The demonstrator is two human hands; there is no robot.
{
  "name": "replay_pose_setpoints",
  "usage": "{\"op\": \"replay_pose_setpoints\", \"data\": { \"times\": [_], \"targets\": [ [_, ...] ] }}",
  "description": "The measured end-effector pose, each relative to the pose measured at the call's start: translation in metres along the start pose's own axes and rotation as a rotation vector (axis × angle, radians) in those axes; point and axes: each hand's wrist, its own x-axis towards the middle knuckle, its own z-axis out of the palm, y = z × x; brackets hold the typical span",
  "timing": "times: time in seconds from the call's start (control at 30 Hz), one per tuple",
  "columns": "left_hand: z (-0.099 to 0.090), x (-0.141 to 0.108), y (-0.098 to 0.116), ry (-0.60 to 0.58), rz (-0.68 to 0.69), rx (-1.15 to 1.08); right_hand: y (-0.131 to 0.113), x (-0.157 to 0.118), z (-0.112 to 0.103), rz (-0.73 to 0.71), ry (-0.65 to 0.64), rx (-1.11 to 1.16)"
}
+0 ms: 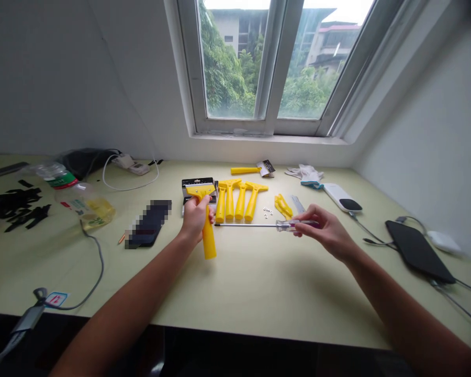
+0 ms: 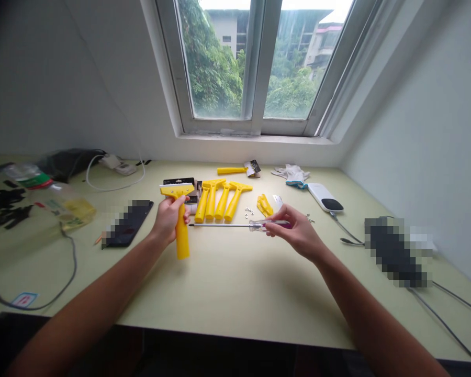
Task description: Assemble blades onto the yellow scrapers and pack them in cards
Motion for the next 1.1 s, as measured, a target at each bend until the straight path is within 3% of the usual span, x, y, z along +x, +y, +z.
{"op": "replay_pose_setpoints", "data": {
  "times": [0.17,0.3,0.4,0.5,0.6,0.73,0.83,1.0,1.1],
  "targets": [
    [-0.003,-0.001,-0.002,-0.153,-0.094,-0.115,0.023,-0.015,-0.005,0.019,-0.127,-0.230],
    [-0.003,-0.003,-0.004,-0.274,-0.173,-0.168,0.025,-0.015,0.000,-0.050,-0.262,-0.495],
    [-0.001,-0.007,-0.005,-0.329,-0.178,-0.181,0.021,-0.012,0.003,-0.098,-0.335,-0.563],
    [0.000,-0.010,-0.005,-0.362,-0.190,-0.193,0.016,-0.006,-0.001,-0.123,-0.323,-0.580],
    [0.001,-0.011,-0.005,-0.412,-0.240,-0.211,0.012,0.007,-0.012,-0.108,-0.218,-0.633],
    [0.002,-0.013,-0.003,-0.446,-0.229,-0.287,0.009,0.046,-0.029,-0.064,-0.077,-0.740],
    [0.005,-0.016,-0.002,-0.394,-0.218,-0.289,0.007,0.092,-0.028,0.033,-0.064,-0.799],
    [0.008,-0.020,-0.004,-0.304,-0.111,-0.247,0.014,0.173,-0.007,0.123,0.069,-0.805],
    [0.009,-0.022,-0.005,-0.242,-0.119,-0.245,0.017,0.204,0.014,0.138,0.168,-0.786]
  ]
}}
